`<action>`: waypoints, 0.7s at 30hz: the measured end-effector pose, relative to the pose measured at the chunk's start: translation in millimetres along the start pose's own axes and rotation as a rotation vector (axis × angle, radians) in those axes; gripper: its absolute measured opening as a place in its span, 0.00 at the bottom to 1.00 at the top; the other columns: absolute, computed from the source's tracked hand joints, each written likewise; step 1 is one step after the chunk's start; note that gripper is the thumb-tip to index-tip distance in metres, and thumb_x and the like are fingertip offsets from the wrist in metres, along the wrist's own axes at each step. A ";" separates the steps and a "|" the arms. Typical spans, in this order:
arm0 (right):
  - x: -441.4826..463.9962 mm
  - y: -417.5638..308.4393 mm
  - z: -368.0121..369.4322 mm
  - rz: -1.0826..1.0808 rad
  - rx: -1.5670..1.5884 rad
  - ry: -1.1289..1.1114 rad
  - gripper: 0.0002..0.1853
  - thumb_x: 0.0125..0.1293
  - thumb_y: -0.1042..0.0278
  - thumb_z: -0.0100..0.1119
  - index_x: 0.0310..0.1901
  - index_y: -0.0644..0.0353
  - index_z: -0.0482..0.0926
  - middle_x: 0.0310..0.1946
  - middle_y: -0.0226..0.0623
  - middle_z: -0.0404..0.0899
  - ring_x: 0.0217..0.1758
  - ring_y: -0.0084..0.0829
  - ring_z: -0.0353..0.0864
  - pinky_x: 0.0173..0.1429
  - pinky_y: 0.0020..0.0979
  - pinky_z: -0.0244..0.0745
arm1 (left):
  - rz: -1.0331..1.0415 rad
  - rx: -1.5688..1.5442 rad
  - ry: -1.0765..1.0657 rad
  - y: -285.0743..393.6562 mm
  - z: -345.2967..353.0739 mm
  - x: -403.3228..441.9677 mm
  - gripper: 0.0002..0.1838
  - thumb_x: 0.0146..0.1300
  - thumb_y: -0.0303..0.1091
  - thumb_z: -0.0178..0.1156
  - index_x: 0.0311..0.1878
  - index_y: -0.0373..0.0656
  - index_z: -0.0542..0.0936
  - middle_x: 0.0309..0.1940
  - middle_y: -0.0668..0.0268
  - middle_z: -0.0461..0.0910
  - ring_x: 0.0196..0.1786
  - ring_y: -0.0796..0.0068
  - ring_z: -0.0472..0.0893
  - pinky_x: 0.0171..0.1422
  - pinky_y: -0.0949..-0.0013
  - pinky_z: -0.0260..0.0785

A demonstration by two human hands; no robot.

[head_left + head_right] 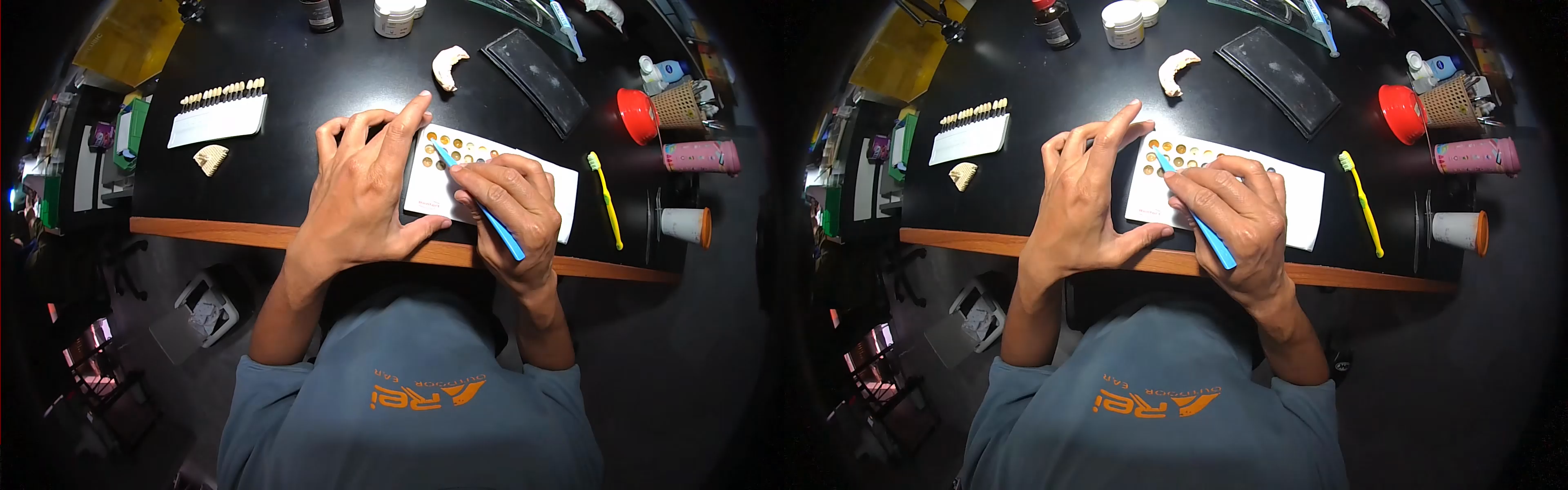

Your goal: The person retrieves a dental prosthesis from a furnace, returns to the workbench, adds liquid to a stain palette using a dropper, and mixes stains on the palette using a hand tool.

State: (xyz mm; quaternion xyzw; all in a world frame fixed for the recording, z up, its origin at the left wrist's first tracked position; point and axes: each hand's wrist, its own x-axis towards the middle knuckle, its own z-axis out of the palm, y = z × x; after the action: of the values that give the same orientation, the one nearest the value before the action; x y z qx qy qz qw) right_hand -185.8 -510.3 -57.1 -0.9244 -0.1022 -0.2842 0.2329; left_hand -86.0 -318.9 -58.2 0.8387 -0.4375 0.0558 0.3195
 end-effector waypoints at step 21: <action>-135.0 1.0 -98.9 0.609 0.297 0.538 0.06 0.70 0.74 0.64 0.43 0.67 0.81 0.29 0.44 0.85 0.30 0.25 0.85 0.34 0.22 0.79 | 0.171 0.021 0.249 25.8 6.0 3.2 0.22 0.47 0.34 0.79 0.48 0.46 0.89 0.50 0.65 0.86 0.56 0.62 0.80 0.66 0.60 0.59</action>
State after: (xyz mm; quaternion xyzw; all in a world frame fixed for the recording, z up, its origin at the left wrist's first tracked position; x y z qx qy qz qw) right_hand -343.1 -567.1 -62.6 -0.7618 0.1999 -0.4154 0.4552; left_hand -105.1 -335.3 -49.2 0.7884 -0.4635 0.1907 0.3566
